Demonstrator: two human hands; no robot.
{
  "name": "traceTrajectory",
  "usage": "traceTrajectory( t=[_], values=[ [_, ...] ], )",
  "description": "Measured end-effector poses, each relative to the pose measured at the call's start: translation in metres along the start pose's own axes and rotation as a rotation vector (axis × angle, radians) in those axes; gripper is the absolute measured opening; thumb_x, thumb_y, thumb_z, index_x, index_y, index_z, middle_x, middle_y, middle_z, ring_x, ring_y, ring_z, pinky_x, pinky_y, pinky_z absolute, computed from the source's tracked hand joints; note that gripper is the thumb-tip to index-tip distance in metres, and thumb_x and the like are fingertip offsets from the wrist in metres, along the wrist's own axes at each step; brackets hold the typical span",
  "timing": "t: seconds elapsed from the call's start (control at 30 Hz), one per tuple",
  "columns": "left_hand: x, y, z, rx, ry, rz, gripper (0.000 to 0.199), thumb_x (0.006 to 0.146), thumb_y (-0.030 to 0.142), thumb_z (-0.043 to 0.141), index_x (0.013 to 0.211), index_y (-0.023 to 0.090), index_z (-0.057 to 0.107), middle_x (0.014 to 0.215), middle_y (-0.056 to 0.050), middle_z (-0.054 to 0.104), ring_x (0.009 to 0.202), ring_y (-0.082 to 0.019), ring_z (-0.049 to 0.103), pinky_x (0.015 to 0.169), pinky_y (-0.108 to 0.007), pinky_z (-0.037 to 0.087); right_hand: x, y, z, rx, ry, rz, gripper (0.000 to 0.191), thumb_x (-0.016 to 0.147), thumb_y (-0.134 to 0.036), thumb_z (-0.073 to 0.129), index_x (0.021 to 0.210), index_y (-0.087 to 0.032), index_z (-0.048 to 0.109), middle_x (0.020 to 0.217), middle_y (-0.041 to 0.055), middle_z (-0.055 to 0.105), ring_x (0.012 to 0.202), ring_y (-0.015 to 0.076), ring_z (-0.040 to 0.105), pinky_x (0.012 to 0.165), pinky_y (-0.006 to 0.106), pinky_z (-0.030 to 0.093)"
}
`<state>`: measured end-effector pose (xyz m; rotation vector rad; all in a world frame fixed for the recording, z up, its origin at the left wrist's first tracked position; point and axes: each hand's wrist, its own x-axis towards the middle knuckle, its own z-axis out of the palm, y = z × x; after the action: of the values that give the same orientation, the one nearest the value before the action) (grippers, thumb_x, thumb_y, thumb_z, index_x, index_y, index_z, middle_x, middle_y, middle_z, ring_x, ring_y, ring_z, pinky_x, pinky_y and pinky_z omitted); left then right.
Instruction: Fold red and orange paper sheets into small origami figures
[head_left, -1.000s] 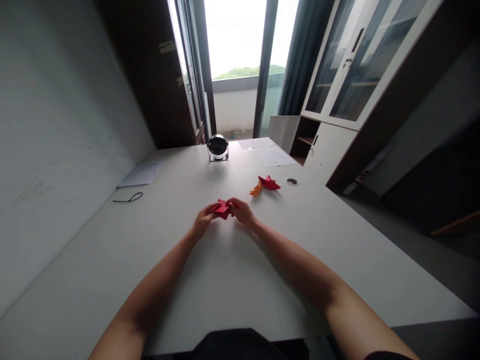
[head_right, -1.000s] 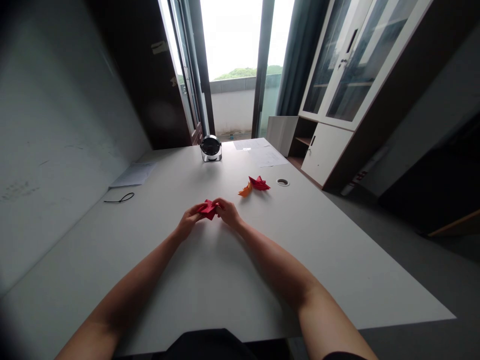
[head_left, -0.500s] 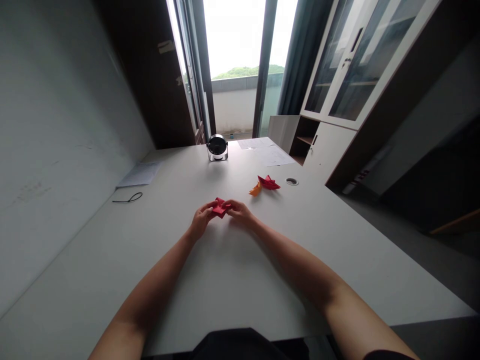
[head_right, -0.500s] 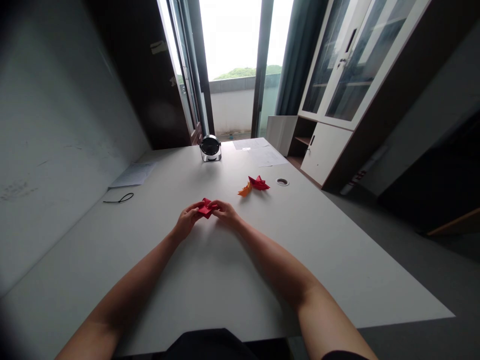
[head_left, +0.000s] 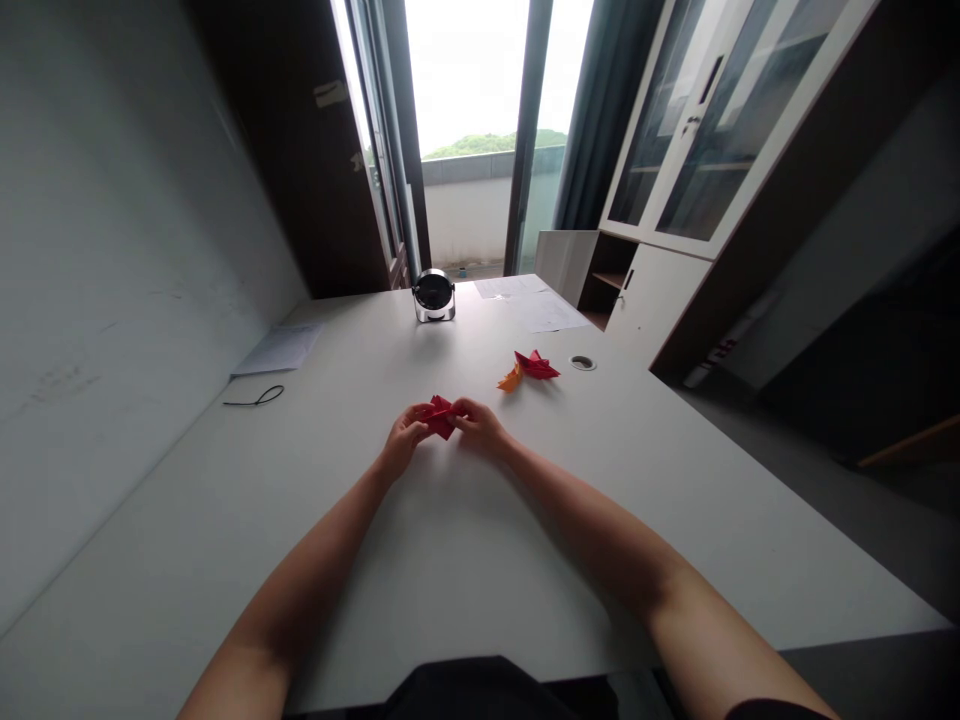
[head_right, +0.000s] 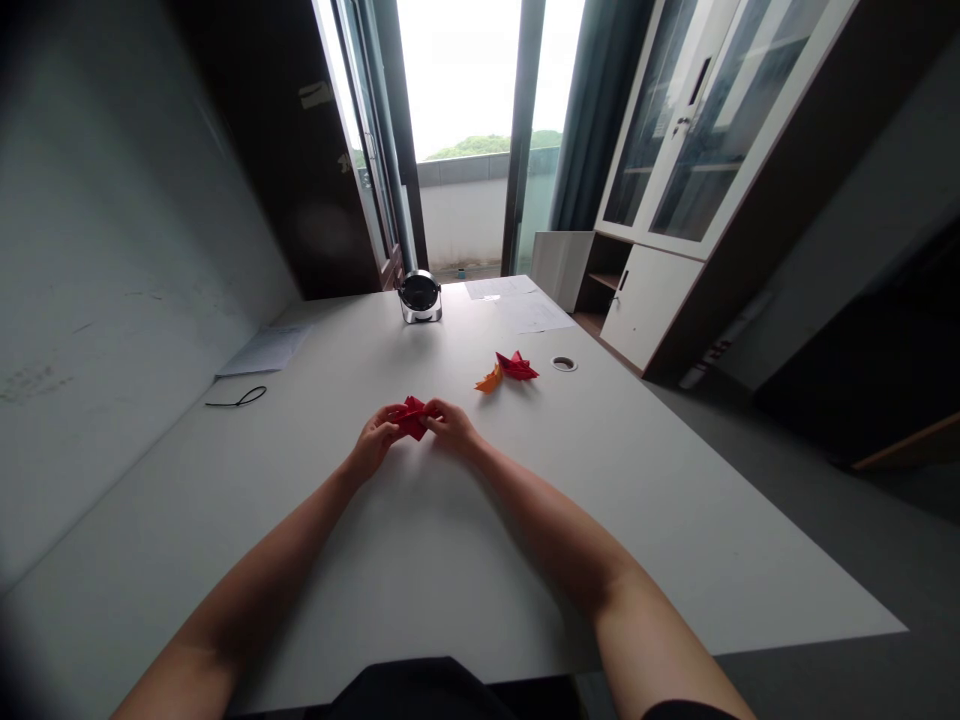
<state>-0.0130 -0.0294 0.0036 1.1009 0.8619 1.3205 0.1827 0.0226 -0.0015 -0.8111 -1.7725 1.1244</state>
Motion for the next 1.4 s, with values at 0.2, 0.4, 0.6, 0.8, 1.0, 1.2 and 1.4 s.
traceTrajectory(
  t=[0.2,0.4,0.6,0.8,1.0,1.2,1.4],
  values=[
    [0.002,-0.008,0.0,0.16,0.058,0.029,0.04,0.08,0.042,0.07,0.109,0.015,0.064,0.109,-0.01,0.07,0.095,-0.023,0.066,0.082,-0.036,0.053,0.0,0.002,-0.001,-0.062,0.018,0.016,0.029,0.084,-0.045,0.06,0.083,-0.017,0.064,0.073,0.003,0.067,0.068,0.0159,0.056,0.063,0.026,0.043],
    [0.005,-0.011,-0.005,0.277,0.122,0.07,0.033,0.082,0.048,0.068,0.092,0.017,0.061,0.086,-0.003,0.068,0.077,-0.017,0.064,0.072,-0.029,0.05,-0.001,0.004,-0.001,-0.107,0.006,0.016,0.029,0.084,-0.045,0.06,0.082,-0.017,0.066,0.071,0.0017,0.066,0.066,0.0148,0.056,0.062,0.025,0.042],
    [0.004,-0.01,-0.002,0.249,0.092,0.062,0.031,0.083,0.044,0.067,0.097,0.02,0.053,0.08,-0.001,0.066,0.068,-0.015,0.063,0.065,-0.027,0.05,0.002,0.011,0.002,-0.034,0.054,0.008,0.023,0.082,-0.039,0.063,0.092,-0.018,0.064,0.074,0.0008,0.066,0.067,0.0153,0.059,0.064,0.025,0.045],
    [0.004,-0.011,-0.002,0.278,0.062,0.08,0.044,0.084,0.041,0.066,0.121,0.019,0.057,0.094,-0.007,0.073,0.08,-0.02,0.068,0.076,-0.034,0.054,0.002,0.013,0.001,-0.048,0.046,0.008,0.034,0.085,-0.04,0.061,0.111,-0.02,0.065,0.069,-0.0018,0.065,0.063,0.0138,0.058,0.062,0.024,0.045],
    [0.005,-0.01,-0.005,0.371,0.11,0.151,0.045,0.089,0.039,0.061,0.129,0.02,0.062,0.107,-0.008,0.073,0.094,-0.022,0.068,0.088,-0.037,0.053,-0.003,0.004,0.001,-0.109,-0.033,0.08,0.031,0.092,-0.042,0.052,0.101,-0.019,0.07,0.066,-0.0009,0.065,0.053,0.0115,0.054,0.054,0.023,0.041],
    [0.0,-0.006,-0.002,0.642,0.097,0.166,0.038,0.094,0.035,0.053,0.128,0.023,0.065,0.124,-0.006,0.069,0.111,-0.023,0.065,0.097,-0.034,0.05,-0.003,0.001,0.002,-0.213,-0.032,0.037,0.027,0.091,-0.038,0.053,0.098,-0.018,0.071,0.059,-0.0025,0.06,0.055,0.011,0.052,0.056,0.022,0.038],
    [-0.005,0.0,0.0,0.928,0.063,0.195,0.031,0.094,0.031,0.051,0.118,0.025,0.07,0.103,-0.004,0.076,0.088,-0.02,0.07,0.08,-0.029,0.053,-0.002,0.002,0.003,-0.247,-0.02,0.01,0.026,0.09,-0.038,0.054,0.091,-0.018,0.071,0.072,0.0003,0.066,0.064,0.0127,0.055,0.06,0.023,0.039]
  ],
)
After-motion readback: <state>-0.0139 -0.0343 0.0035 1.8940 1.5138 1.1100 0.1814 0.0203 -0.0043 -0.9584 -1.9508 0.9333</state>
